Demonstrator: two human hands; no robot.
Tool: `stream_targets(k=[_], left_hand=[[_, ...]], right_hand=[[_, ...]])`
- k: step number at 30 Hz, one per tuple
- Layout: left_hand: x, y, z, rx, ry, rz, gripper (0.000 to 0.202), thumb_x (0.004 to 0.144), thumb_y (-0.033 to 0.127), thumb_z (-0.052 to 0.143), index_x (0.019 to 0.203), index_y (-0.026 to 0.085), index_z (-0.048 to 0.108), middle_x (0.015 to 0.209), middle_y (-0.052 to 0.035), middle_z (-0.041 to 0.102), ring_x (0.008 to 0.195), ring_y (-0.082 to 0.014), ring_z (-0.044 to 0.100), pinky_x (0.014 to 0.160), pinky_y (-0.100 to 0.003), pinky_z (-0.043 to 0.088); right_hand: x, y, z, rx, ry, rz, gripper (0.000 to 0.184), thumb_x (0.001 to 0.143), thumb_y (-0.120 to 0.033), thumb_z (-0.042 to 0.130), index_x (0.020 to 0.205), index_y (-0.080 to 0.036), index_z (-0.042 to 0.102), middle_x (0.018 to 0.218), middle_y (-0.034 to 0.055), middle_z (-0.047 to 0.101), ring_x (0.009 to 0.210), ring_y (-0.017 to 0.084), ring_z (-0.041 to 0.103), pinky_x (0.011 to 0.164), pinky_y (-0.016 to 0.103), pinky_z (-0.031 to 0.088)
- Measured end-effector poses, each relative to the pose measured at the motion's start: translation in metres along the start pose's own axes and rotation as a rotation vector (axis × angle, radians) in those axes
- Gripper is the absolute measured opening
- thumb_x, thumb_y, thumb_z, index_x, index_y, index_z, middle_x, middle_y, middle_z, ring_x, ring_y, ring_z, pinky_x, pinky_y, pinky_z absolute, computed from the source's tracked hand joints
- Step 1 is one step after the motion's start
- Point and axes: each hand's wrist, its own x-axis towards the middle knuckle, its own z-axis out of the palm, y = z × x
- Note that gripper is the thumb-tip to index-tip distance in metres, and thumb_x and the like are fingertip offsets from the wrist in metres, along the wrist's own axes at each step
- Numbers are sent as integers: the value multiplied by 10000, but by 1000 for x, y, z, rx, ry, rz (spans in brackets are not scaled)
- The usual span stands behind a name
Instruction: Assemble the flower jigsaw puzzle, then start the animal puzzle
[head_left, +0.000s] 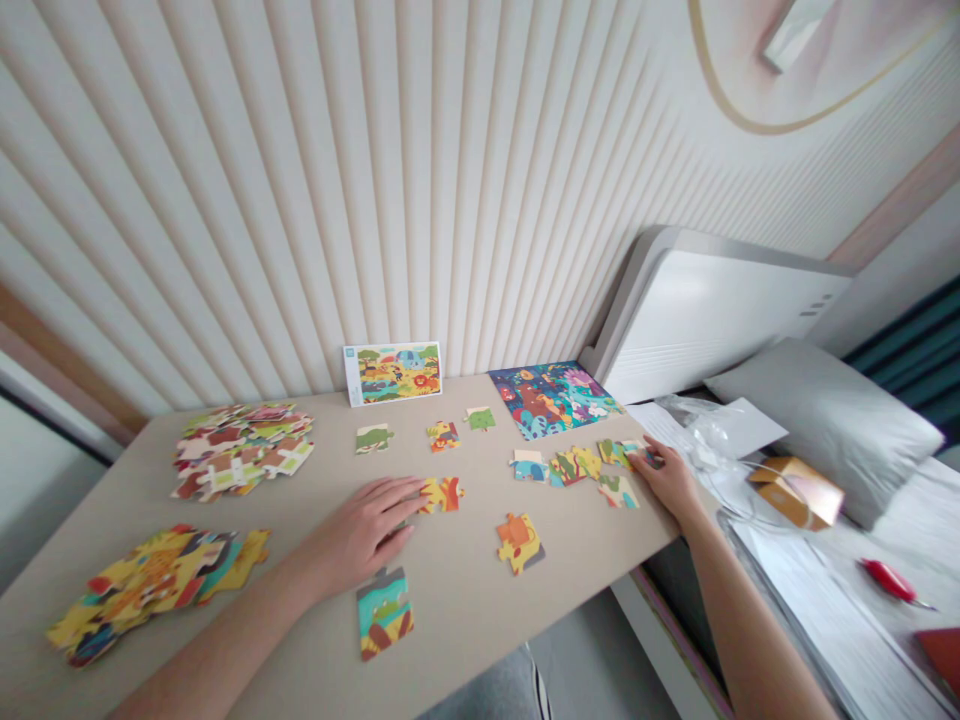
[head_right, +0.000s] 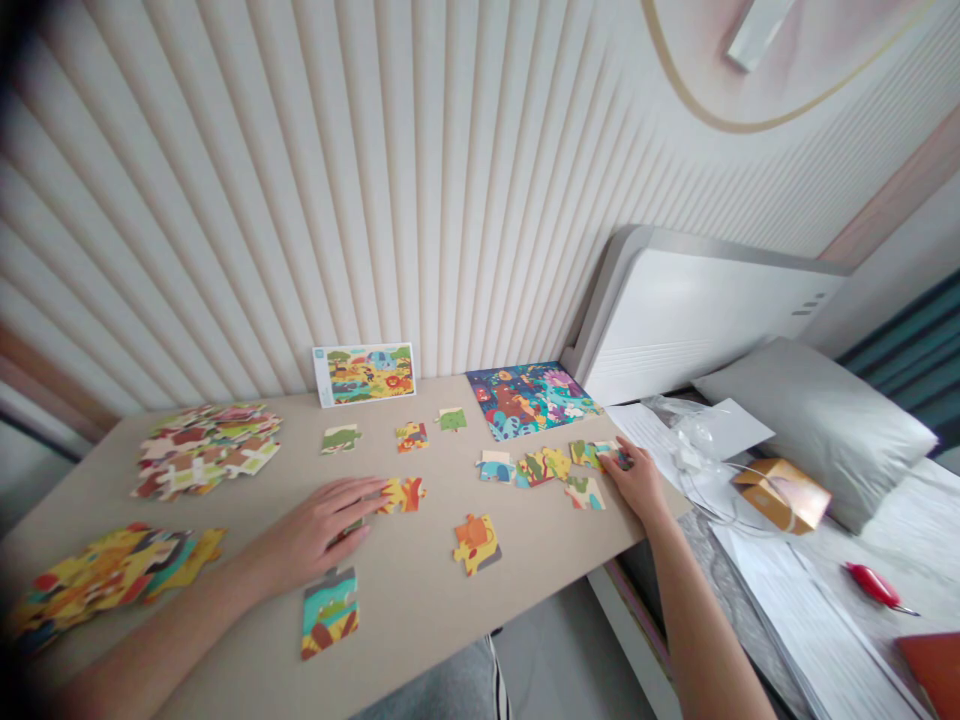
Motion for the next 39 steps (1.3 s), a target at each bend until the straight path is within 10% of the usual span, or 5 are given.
stream_targets(k=[13, 21, 39], left_hand=[[1, -1, -1, -57, 37, 6, 420, 976, 279, 538, 1391, 299, 603, 1439, -57, 594, 1320, -240, 557, 1137, -426, 458], [2, 0, -2, -59, 36, 10, 422, 975, 273, 533, 1391, 300, 601, 1434, -52, 599, 1321, -234, 556, 1134, -414, 461], [1, -1, 0, -12, -5, 7, 424, 987, 278, 524, 1406, 290, 580, 1462, -52, 571, 1346, -240, 524, 1142, -429, 441]], right_hand=[[-2, 9, 0, 79, 188, 161, 673, 771, -566, 625, 1283, -135, 686, 1246, 189, 622, 879, 252, 668, 842, 413, 529], [0, 1, 6, -224, 43, 113, 666, 857, -612, 548, 1360, -186, 643, 1268, 183, 669, 1161, 374, 589, 987, 521, 426], [-11, 1, -8, 263, 330, 233, 736, 724, -619, 688, 1297, -158, 640, 1044, 115, 676, 763, 213, 586, 764, 390, 487]])
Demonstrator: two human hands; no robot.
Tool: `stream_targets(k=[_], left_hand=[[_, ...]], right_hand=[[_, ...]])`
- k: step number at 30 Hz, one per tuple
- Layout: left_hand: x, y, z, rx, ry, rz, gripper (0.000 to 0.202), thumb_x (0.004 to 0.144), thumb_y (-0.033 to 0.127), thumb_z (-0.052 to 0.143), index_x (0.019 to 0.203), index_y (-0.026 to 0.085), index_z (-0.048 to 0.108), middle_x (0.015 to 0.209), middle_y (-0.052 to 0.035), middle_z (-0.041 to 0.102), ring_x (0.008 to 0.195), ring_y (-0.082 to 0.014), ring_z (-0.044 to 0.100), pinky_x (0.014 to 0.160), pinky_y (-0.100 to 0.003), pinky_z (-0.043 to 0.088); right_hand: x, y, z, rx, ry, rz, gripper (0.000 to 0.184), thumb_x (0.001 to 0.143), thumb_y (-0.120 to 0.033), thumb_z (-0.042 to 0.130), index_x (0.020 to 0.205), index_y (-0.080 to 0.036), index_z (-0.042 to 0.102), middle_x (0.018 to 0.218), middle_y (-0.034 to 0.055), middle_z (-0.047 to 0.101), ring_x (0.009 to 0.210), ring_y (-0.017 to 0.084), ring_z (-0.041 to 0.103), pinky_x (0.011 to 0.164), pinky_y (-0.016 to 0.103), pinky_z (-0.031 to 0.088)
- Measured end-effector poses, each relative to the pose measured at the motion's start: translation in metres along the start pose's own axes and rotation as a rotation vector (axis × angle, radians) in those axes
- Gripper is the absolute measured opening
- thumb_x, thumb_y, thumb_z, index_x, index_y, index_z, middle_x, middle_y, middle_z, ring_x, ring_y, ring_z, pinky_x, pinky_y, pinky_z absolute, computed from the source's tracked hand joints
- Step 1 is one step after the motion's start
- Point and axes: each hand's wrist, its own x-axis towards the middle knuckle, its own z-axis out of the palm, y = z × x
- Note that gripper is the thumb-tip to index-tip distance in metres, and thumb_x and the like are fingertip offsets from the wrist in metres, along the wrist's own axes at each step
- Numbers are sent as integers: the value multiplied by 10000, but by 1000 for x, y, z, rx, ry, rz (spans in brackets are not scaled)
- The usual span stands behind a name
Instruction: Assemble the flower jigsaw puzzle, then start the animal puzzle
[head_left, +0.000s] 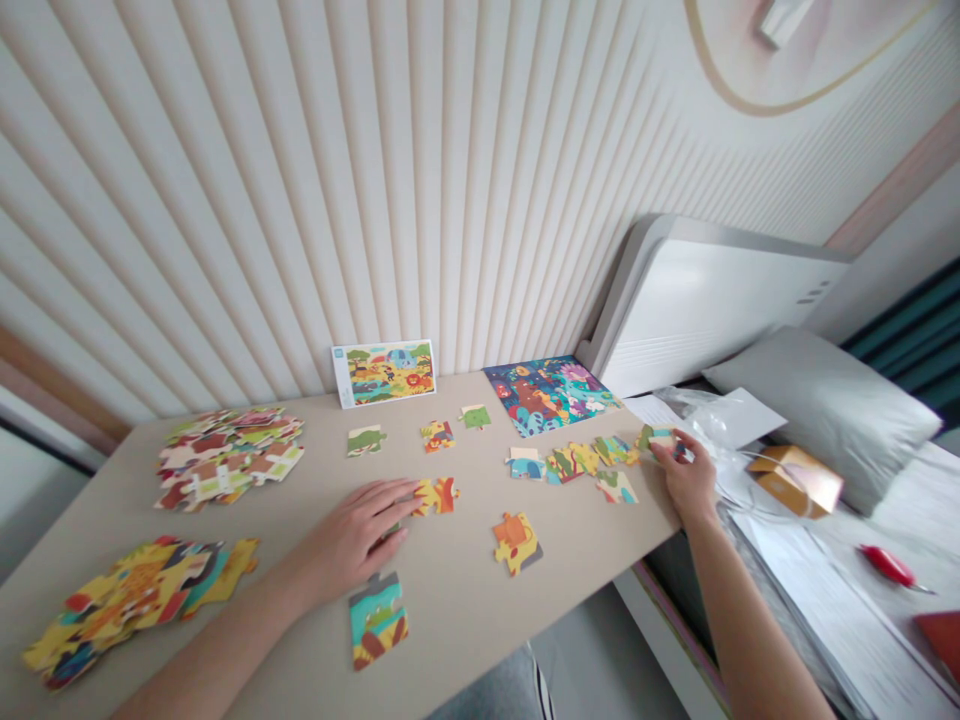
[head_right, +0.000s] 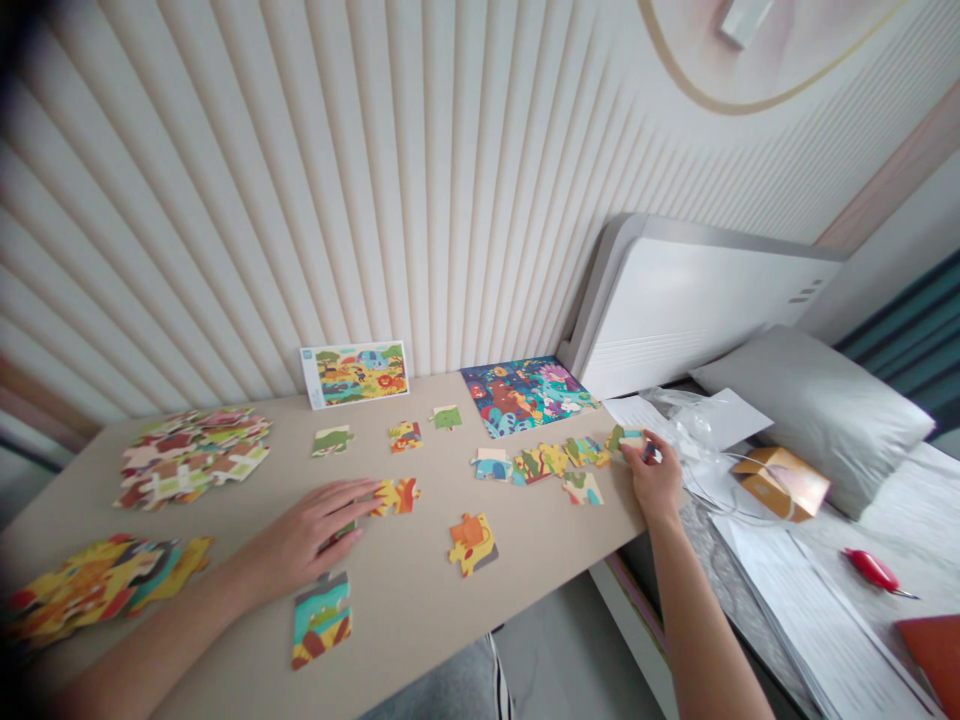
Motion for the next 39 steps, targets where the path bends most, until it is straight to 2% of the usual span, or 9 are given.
stream_targets(k=[9, 16, 19, 22, 25, 27, 29, 35, 39], left_hand=[[0, 1, -1, -16, -9, -15, 426, 987, 277, 530, 1410, 295, 579, 1466, -48, 569, 1349, -238, 524, 1155, -439, 431], [0, 1, -1, -30, -25, -37, 421, 989, 294, 531, 1408, 297, 581, 1472, -41, 566, 1361, -246, 513, 1158, -449, 430], [0, 2, -2, -33, -23, -39, 417, 988, 291, 531, 1401, 300, 587, 1473, -41, 564, 1361, -243, 513, 1158, -445, 429], [0, 2, -2, -35, -26, -40, 423, 988, 288, 534, 1407, 307, 580, 1477, -35, 560, 1360, -241, 514, 1158, -442, 429], [0, 3, -3, -36, -29, -39, 433, 985, 282, 538, 1417, 302, 569, 1485, -37, 552, 1366, -244, 507, 1157, -442, 428], [0, 3, -3, -30, -30, -39, 434, 985, 278, 536, 1417, 299, 568, 1488, -38, 548, 1366, -247, 506, 1158, -449, 427], [0, 2, -2, -24, -35, -37, 431, 987, 277, 534, 1416, 299, 568, 1491, -36, 545, 1365, -247, 507, 1159, -456, 426], [0, 1, 0, -47, 0, -22, 431, 982, 276, 540, 1410, 311, 576, 1468, -32, 569, 1347, -240, 528, 1156, -445, 432], [-1, 0, 2, -24, -14, -19, 430, 987, 283, 531, 1415, 308, 572, 1475, -35, 562, 1356, -240, 519, 1158, -444, 430]], right_hand=[[18, 6, 17, -224, -52, -142, 591, 746, -594, 663, 1131, -152, 736, 999, 121, 608, 899, 272, 569, 878, 433, 458], [26, 4, 31, -324, -194, -210, 518, 826, -551, 599, 1110, -144, 745, 1072, 156, 650, 952, 278, 598, 926, 423, 446], [21, 1, 30, -349, -172, -245, 510, 868, -553, 544, 1098, -147, 750, 1144, 171, 654, 1061, 304, 584, 966, 438, 424], [11, -8, 25, -359, -100, -294, 487, 917, -527, 475, 1068, -160, 757, 1134, 162, 671, 1056, 301, 588, 963, 442, 417], [-5, -21, 18, -449, -178, -372, 441, 949, -489, 446, 986, -189, 766, 1021, 135, 712, 983, 286, 613, 934, 427, 417], [-17, -30, 15, -553, -229, -393, 443, 964, -492, 435, 942, -205, 773, 1027, 135, 720, 995, 296, 613, 930, 435, 408], [-28, -35, 13, -633, -226, -359, 473, 971, -524, 420, 964, -218, 782, 1083, 141, 712, 1043, 320, 600, 935, 459, 400], [-42, -34, 8, -640, -295, -204, 615, 889, -683, 479, 1258, -245, 705, 1236, 147, 637, 1155, 373, 551, 950, 519, 402], [-41, -34, 8, -601, -335, -169, 618, 867, -693, 503, 1273, -262, 682, 1285, 144, 609, 1201, 383, 527, 975, 545, 387]])
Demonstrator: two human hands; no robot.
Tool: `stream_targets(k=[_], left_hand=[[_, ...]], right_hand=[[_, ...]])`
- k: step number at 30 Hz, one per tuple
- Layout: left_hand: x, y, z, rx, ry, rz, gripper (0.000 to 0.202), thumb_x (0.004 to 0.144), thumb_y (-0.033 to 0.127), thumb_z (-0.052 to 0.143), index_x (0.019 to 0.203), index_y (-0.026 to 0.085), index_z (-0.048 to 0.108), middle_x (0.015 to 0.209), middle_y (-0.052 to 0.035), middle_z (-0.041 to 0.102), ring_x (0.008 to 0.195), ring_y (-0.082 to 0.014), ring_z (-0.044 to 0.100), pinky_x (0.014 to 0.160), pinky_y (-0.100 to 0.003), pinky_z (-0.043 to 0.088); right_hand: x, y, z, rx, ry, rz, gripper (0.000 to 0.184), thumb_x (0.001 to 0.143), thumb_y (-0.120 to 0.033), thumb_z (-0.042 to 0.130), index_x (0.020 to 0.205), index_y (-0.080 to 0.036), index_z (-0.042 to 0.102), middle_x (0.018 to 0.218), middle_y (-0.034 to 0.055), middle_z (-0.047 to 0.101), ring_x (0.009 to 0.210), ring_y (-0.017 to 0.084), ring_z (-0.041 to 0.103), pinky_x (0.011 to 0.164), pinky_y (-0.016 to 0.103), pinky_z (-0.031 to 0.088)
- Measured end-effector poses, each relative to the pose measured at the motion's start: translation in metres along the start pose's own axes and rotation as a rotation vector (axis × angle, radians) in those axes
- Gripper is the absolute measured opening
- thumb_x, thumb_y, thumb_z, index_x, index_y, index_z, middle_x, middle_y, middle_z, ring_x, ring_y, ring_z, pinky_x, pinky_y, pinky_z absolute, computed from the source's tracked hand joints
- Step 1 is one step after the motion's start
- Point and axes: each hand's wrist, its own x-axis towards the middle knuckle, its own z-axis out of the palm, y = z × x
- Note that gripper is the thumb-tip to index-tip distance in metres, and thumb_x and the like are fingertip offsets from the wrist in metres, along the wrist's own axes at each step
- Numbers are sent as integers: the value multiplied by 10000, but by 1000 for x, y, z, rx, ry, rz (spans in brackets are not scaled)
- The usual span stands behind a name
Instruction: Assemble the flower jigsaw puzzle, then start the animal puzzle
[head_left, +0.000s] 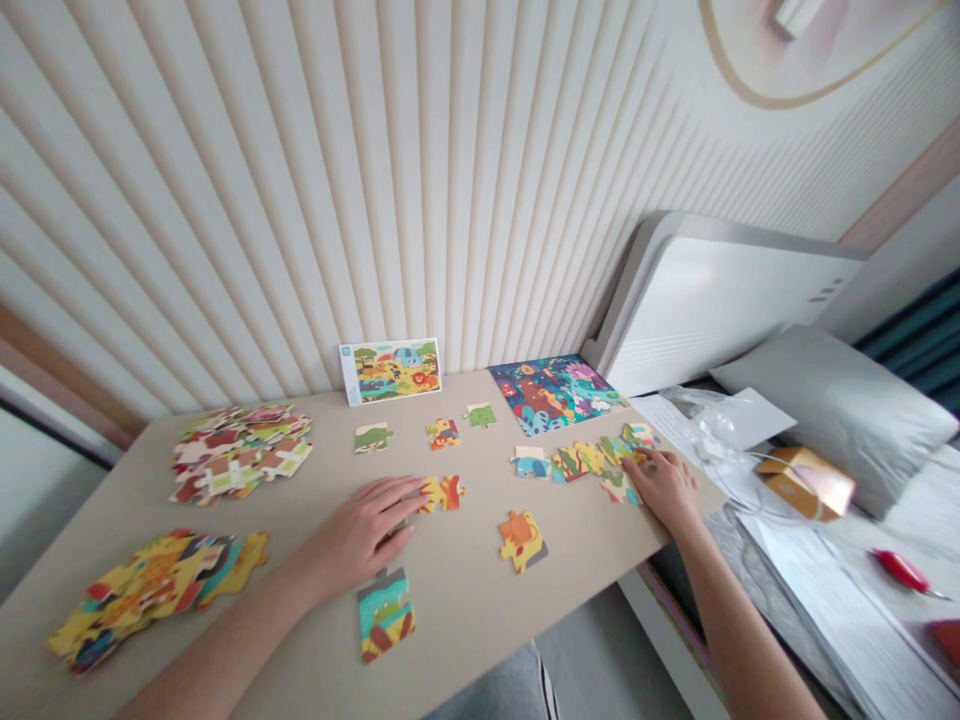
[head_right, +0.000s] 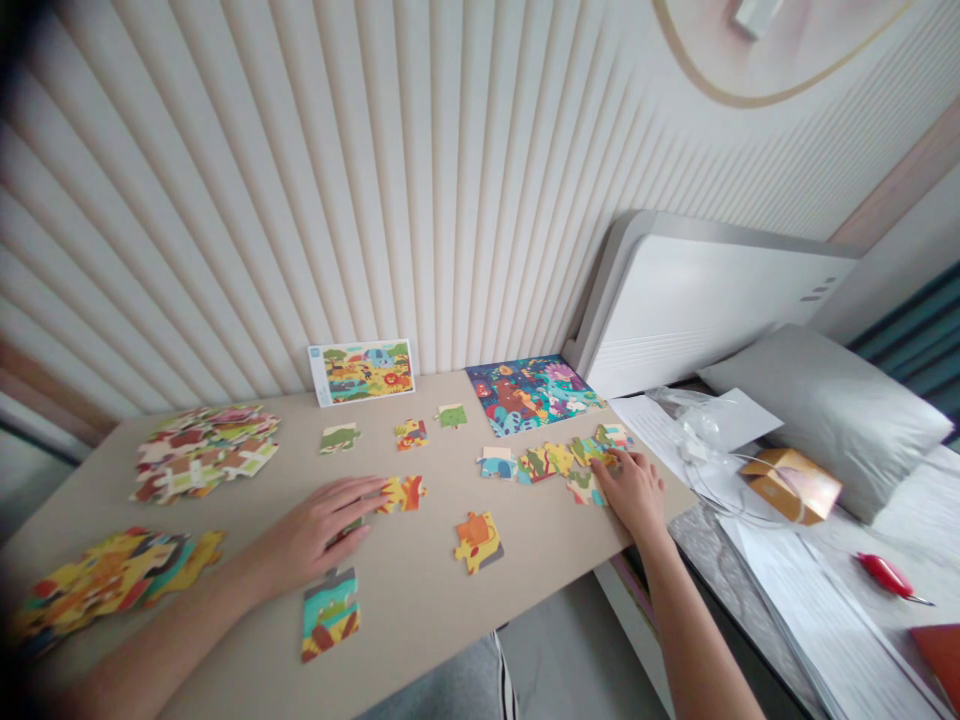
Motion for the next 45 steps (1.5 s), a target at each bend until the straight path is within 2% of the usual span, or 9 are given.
stream_targets(k=[8, 13, 23, 27, 31, 34, 39, 42, 45], left_hand=[[0, -1, 0, 2, 3, 1, 438, 989, 279, 527, 1423, 311, 563, 1476, -40, 559, 1356, -246, 518, 1157, -456, 430], [1, 2, -3, -31, 11, -1, 442, 987, 276, 532, 1427, 302, 561, 1467, -52, 566, 1359, -244, 515, 1158, -457, 429], [1, 4, -4, -49, 13, -10, 446, 983, 260, 528, 1426, 295, 560, 1474, -60, 559, 1353, -256, 520, 1154, -474, 429], [2, 4, -4, -54, 11, -10, 442, 983, 257, 526, 1422, 295, 563, 1474, -58, 560, 1357, -252, 517, 1162, -469, 421], [1, 4, -4, -46, 2, -19, 441, 986, 274, 532, 1424, 301, 561, 1475, -53, 559, 1364, -253, 511, 1166, -473, 417], [0, 3, -3, -22, -20, -18, 440, 993, 276, 522, 1431, 296, 553, 1487, -54, 547, 1372, -254, 501, 1168, -482, 412], [0, 2, -2, -25, 7, 0, 442, 990, 269, 526, 1430, 294, 557, 1475, -58, 560, 1355, -250, 520, 1165, -466, 418], [0, 3, -2, -33, 14, -5, 435, 990, 276, 526, 1422, 297, 564, 1469, -57, 565, 1351, -252, 526, 1159, -467, 426], [1, 4, -4, -44, 21, -5, 430, 986, 272, 529, 1413, 294, 575, 1459, -60, 574, 1347, -251, 532, 1154, -465, 434]], right_hand=[[3, 3, 3, 61, -23, -81, 534, 893, -646, 478, 1224, -280, 682, 1357, 109, 609, 1235, 372, 522, 1003, 560, 359], [4, 6, 4, 75, -7, -113, 505, 878, -629, 510, 1188, -274, 690, 1329, 99, 636, 1220, 356, 541, 1009, 544, 368], [3, 4, 6, 125, 13, -134, 623, 845, -681, 548, 1293, -261, 651, 1306, 125, 633, 1225, 359, 539, 1029, 553, 356], [2, 3, 4, 200, 27, -116, 632, 813, -674, 603, 1270, -241, 662, 1204, 113, 661, 1130, 331, 599, 1010, 523, 404], [-3, 1, -3, 381, 107, -84, 648, 794, -613, 652, 1297, -204, 653, 1191, 127, 631, 924, 248, 669, 899, 415, 506], [-6, 2, -7, 488, 230, -26, 587, 807, -547, 647, 1277, -197, 664, 1231, 136, 607, 804, 200, 687, 842, 387, 538], [-5, 11, -4, 582, 417, 79, 565, 811, -532, 642, 1226, -150, 669, 1132, 163, 671, 806, 231, 697, 814, 418, 556], [-3, 13, -3, 709, 470, 122, 575, 830, -551, 638, 1244, -151, 644, 1071, 152, 708, 874, 256, 696, 802, 422, 563], [-3, 2, -6, 871, 464, 126, 614, 825, -546, 683, 1304, -171, 600, 1043, 131, 721, 853, 241, 697, 767, 403, 562]])
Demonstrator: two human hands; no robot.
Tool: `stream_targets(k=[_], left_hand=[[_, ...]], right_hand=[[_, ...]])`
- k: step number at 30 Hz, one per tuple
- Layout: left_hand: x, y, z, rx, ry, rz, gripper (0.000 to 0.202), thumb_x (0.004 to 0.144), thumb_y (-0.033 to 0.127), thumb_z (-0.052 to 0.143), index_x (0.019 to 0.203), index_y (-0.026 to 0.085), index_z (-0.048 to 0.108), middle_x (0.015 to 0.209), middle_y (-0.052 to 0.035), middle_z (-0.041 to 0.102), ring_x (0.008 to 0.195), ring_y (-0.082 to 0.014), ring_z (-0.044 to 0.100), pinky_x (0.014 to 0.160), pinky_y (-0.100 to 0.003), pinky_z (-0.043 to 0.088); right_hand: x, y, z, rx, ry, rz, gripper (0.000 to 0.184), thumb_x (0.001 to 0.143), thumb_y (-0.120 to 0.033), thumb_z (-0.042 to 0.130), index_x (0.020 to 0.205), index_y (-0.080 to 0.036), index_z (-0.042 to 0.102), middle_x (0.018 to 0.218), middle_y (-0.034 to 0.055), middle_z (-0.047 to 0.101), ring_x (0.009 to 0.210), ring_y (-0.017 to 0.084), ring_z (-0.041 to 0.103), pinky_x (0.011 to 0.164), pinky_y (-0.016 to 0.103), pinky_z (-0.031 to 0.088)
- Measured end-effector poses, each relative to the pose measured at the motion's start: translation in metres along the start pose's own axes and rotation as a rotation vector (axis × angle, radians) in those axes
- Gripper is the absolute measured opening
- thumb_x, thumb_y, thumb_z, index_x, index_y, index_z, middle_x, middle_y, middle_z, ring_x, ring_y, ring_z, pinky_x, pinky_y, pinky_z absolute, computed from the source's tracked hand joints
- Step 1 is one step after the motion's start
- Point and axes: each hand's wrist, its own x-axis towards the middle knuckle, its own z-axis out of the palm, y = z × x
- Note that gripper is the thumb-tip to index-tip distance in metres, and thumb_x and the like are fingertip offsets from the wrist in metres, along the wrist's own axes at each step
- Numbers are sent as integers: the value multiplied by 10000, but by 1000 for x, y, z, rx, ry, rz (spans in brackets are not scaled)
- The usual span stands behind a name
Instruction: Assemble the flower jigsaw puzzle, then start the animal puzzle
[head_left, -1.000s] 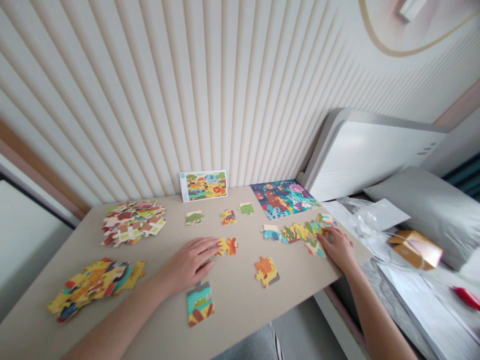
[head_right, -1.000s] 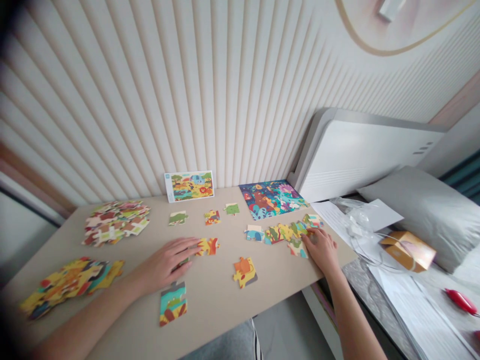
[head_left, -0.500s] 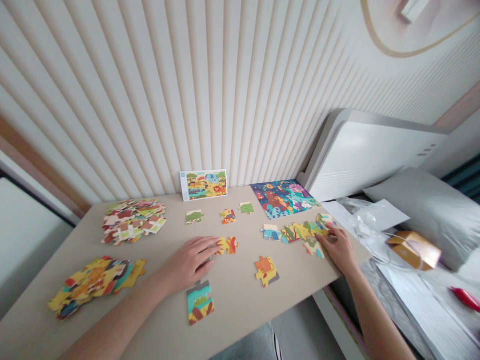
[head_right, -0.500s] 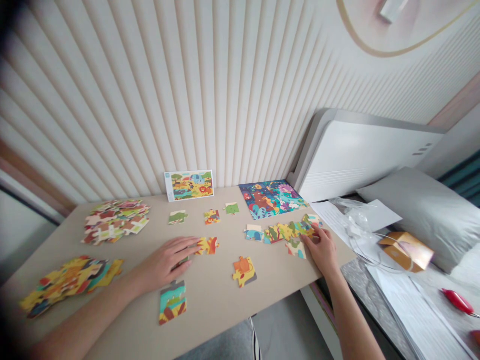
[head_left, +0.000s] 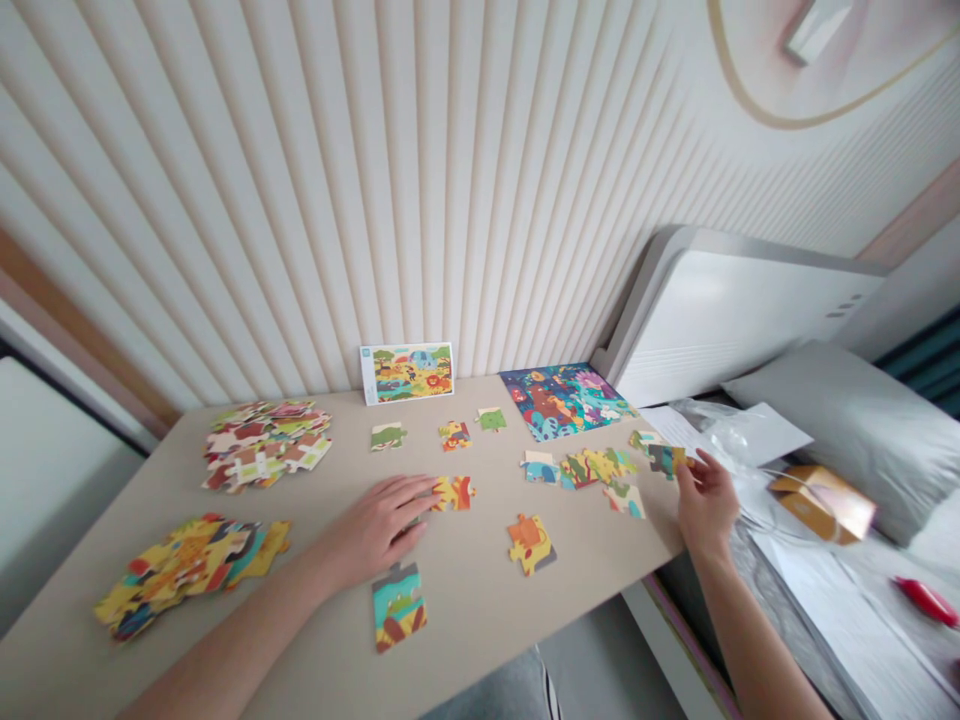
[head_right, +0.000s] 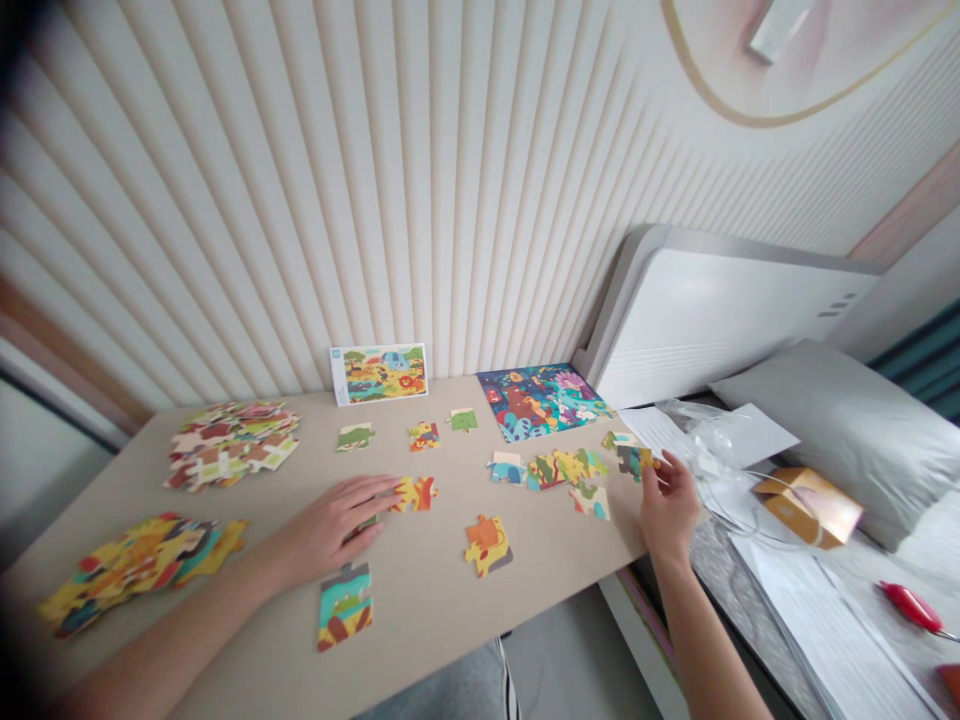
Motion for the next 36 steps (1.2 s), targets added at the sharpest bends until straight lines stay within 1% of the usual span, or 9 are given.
stream_targets(k=[3, 6, 10, 14, 19, 22, 25, 30, 36], left_hand=[[1, 1, -2, -5, 8, -2, 425, 981, 265, 532, 1402, 295, 583, 1460, -57, 574, 1343, -251, 536, 1155, -464, 436], [1, 3, -4, 16, -18, -2, 419, 989, 263, 522, 1403, 293, 578, 1472, -56, 563, 1352, -253, 529, 1161, -482, 426], [1, 5, -5, 18, -42, 13, 397, 999, 248, 506, 1386, 273, 589, 1453, -67, 581, 1354, -250, 530, 1166, -485, 418], [3, 7, -7, -10, -34, 34, 413, 995, 249, 515, 1404, 282, 570, 1429, -64, 603, 1337, -238, 547, 1163, -466, 423], [5, 11, -11, -1, -48, 15, 411, 993, 242, 508, 1398, 268, 573, 1439, -66, 594, 1346, -241, 536, 1172, -473, 407], [5, 13, -13, 4, -81, 8, 431, 986, 235, 513, 1414, 263, 556, 1437, -53, 598, 1349, -245, 529, 1173, -484, 403], [6, 14, -15, -12, -85, 11, 425, 992, 233, 502, 1413, 262, 557, 1428, -41, 607, 1340, -237, 533, 1176, -473, 400], [7, 15, -16, -41, -73, 38, 423, 1012, 232, 472, 1426, 265, 551, 1396, -39, 633, 1327, -232, 544, 1170, -459, 404], [8, 17, -19, -37, -91, 56, 426, 1018, 220, 455, 1433, 260, 540, 1362, -40, 655, 1320, -226, 548, 1170, -436, 401]], right_hand=[[-9, -23, 20, 140, -115, 7, 616, 813, -523, 733, 1307, -182, 593, 1002, 110, 730, 832, 225, 693, 750, 381, 557], [-25, -58, 54, 247, -290, -8, 537, 817, -500, 750, 1240, -188, 639, 958, 88, 735, 834, 211, 683, 756, 362, 554], [-55, -111, 111, 259, -710, -48, 433, 857, -531, 699, 1122, -189, 719, 910, 70, 742, 772, 198, 666, 684, 334, 550], [-82, -156, 166, 198, -1087, -198, 380, 916, -498, 628, 1088, -185, 760, 813, 28, 728, 689, 161, 631, 636, 285, 507], [-106, -177, 217, 175, -1288, -318, 303, 938, -417, 607, 1078, -207, 775, 934, 40, 767, 790, 184, 666, 740, 312, 524], [-111, -171, 225, 160, -1233, -424, 269, 931, -355, 626, 1133, -231, 755, 1094, 70, 751, 974, 226, 675, 892, 377, 526], [-109, -161, 215, 126, -1187, -535, 280, 935, -302, 628, 1186, -242, 736, 1184, 91, 718, 1108, 245, 647, 1017, 420, 480], [-107, -154, 195, 11, -1225, -677, 382, 923, -365, 673, 1292, -267, 693, 1278, 103, 661, 1177, 271, 603, 1070, 447, 446], [-112, -158, 194, -89, -1243, -767, 299, 942, -378, 645, 1212, -288, 734, 1201, 91, 652, 1124, 267, 600, 1033, 429, 461]])
